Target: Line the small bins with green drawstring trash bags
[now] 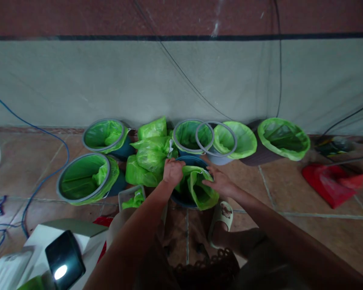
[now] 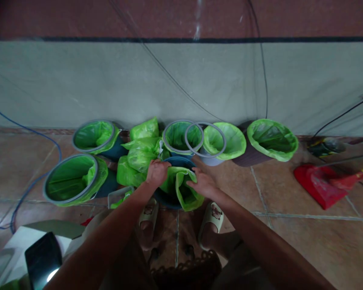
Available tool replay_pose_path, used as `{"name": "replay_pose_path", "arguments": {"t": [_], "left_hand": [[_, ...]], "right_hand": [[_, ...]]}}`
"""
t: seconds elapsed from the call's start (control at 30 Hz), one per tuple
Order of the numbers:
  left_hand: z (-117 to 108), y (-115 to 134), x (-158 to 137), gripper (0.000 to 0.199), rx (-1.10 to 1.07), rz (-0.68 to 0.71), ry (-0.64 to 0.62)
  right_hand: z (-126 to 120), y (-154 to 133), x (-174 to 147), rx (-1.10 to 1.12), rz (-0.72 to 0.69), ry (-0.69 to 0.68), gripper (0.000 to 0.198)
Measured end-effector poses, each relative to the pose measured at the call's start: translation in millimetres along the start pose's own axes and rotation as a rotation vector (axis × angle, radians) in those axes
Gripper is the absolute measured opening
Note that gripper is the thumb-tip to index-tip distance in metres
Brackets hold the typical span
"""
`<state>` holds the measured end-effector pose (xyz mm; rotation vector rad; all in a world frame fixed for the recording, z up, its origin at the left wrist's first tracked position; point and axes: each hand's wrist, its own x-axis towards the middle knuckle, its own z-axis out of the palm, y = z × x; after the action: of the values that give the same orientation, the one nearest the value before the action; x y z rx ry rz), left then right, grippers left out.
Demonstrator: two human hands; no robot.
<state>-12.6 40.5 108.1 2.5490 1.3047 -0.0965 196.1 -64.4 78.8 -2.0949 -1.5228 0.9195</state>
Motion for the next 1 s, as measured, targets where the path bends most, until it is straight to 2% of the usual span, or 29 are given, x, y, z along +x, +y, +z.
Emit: {"name": "replay_pose_path", "arguments": {"t": [0.07,0.2,0.3,0.37,0.43,0.5,0.63,0.83,0.93,1.0], "left_hand": [[-1.4,-0.2,0.1,0.035,-0.011,0.022,0.009],[-9.0,-2.3,1.1,0.039,-0.007,0.034,0.043],[-14.0,5.6,-1.4,0.037,-0.014,-0.057,0.138],[-12.7,17.0,-6.4,0.030,-0.046,-0.129,0.168],[-5.9,30.0,-13.4,0.029,-0.099,-0.143,0.136],[5.2,40.2,-19.8,0.037,-0.146,-0.109,0.094],[25.1,42.6,-22.3,0.054,-0.180,-0.070,0.012],[27.7,26.9,-11.6,0.030,-0.151,-0.136,-0.080],[24.1,22.6,-11.0,0.030,-0.138,-0.165,-0.123],[20.2,18.1,-12.6,0.033,-0.091,-0.204,-0.164]], "right_hand": [[8.0,0.8,15.4,-0.010,-0.035,0.033,0.058],[16.9,10.0,36.0,0.097,-0.069,-0.055,0.023],[23.8,12.7,38.4,0.248,-0.032,-0.103,0.016],[28.7,10.7,36.2,0.362,0.053,-0.103,0.015],[32.6,7.5,32.9,0.499,0.150,-0.107,0.012],[34.7,4.5,29.9,0.618,0.228,-0.078,0.011],[32.5,-2.5,25.1,0.743,0.325,-0.028,0.019],[23.1,-16.9,19.0,0.866,0.385,-0.195,0.015],[20.5,-10.1,22.2,0.855,0.419,-0.139,0.011],[16.4,2.8,26.6,0.731,0.371,-0.081,0.011]]}}
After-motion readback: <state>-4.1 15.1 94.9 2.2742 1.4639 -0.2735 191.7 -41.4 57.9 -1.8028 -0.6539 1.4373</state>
